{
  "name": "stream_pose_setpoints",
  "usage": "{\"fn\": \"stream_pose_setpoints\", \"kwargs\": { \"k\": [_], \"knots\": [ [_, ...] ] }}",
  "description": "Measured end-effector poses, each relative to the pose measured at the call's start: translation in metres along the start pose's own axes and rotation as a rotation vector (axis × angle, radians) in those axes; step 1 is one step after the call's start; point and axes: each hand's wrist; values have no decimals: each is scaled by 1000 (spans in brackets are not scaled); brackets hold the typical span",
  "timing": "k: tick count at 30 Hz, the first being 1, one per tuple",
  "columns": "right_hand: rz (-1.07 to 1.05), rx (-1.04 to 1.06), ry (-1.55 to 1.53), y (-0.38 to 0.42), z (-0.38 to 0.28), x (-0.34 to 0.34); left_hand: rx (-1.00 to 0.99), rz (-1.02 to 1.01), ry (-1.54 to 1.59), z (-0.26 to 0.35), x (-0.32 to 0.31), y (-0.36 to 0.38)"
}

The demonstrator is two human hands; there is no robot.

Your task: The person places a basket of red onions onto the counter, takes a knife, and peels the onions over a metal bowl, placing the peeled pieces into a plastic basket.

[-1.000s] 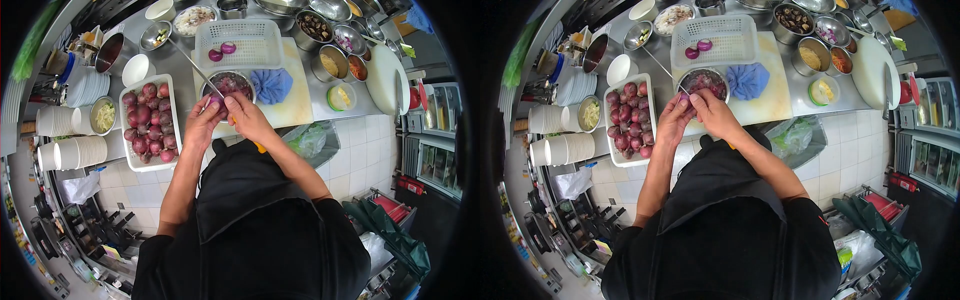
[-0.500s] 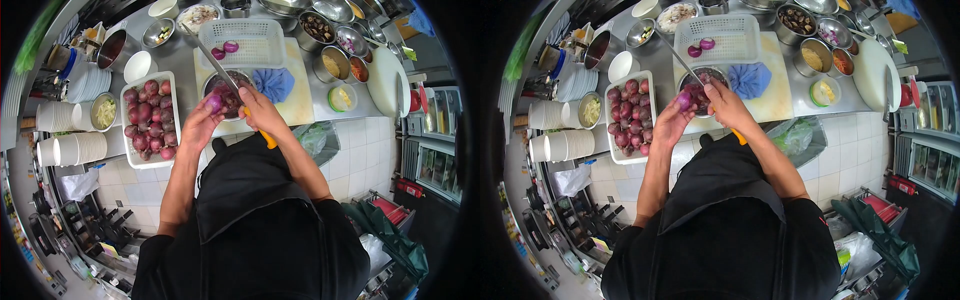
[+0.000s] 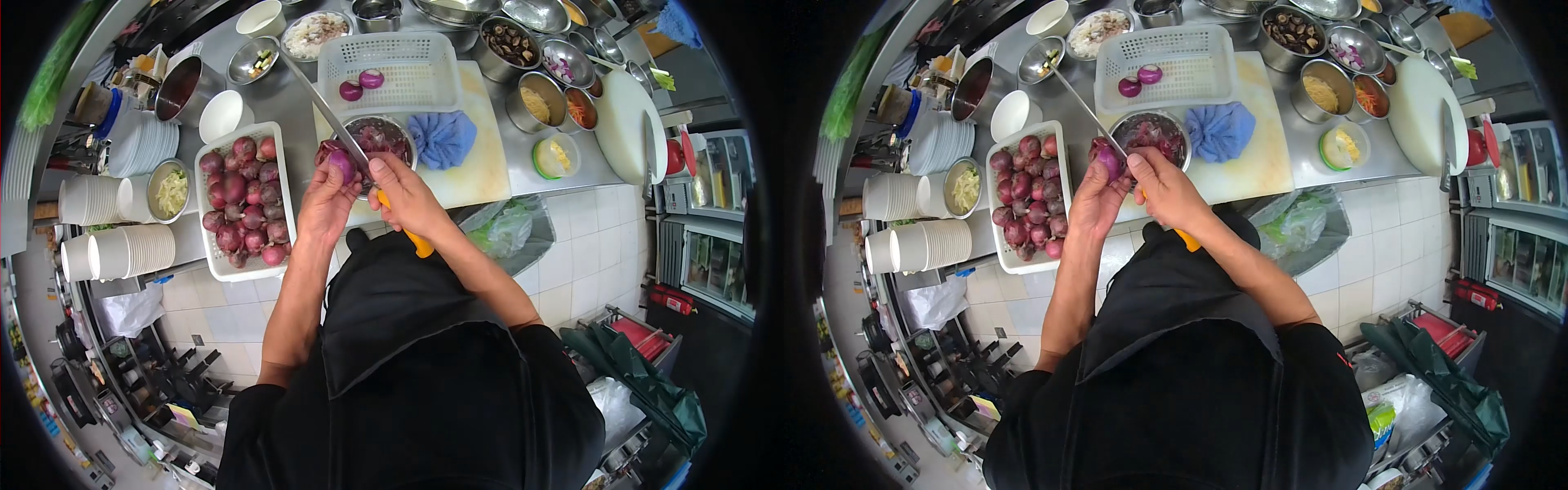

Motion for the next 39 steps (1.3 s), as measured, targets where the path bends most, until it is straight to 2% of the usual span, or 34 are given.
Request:
{"fn": "stream_pose_setpoints", "kwargs": {
  "k": [7,9,13,16,19,22,29,32,34,35,37,38,39],
  "knots": [
    [102,167,169,-10,12,-7,-2,22,-13,-10,1,-1],
    [213,333,321,-12,18,-8,-4,-28,-72,-11,0,0],
    [217,315,378,-16,19,-4,40,-26,-57,-7,5,-2],
    [188,276,241,-20,16,3,151,-59,53,3,3,2],
    [106,-52,-19,-25,13,15,176,-46,-29,8,-2,10],
    [77,-85,-39,-23,14,18,188,-95,-47,4,2,12],
    [-30,-71,-23,-11,1,21,61,-28,-261,0,6,4],
    [-72,-56,109,-13,-1,17,43,-35,-315,1,2,3],
    [35,98,212,-14,-1,13,39,-36,-310,3,-1,4],
    [34,98,212,-17,2,13,51,-44,-274,5,-2,5],
    [185,248,282,-27,9,15,62,-53,-239,8,-4,7],
    [185,248,283,-28,10,18,59,-65,-267,10,-7,9],
    [160,114,249,-27,6,22,54,-78,-296,11,-8,10]
  ]
}}
Point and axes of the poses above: each hand's wrist, its own y-axis away from the middle knuckle, its own x-axis out of the back of the hand, z = x × y, and after that the axes turned 8 degrees about -x, right-handed
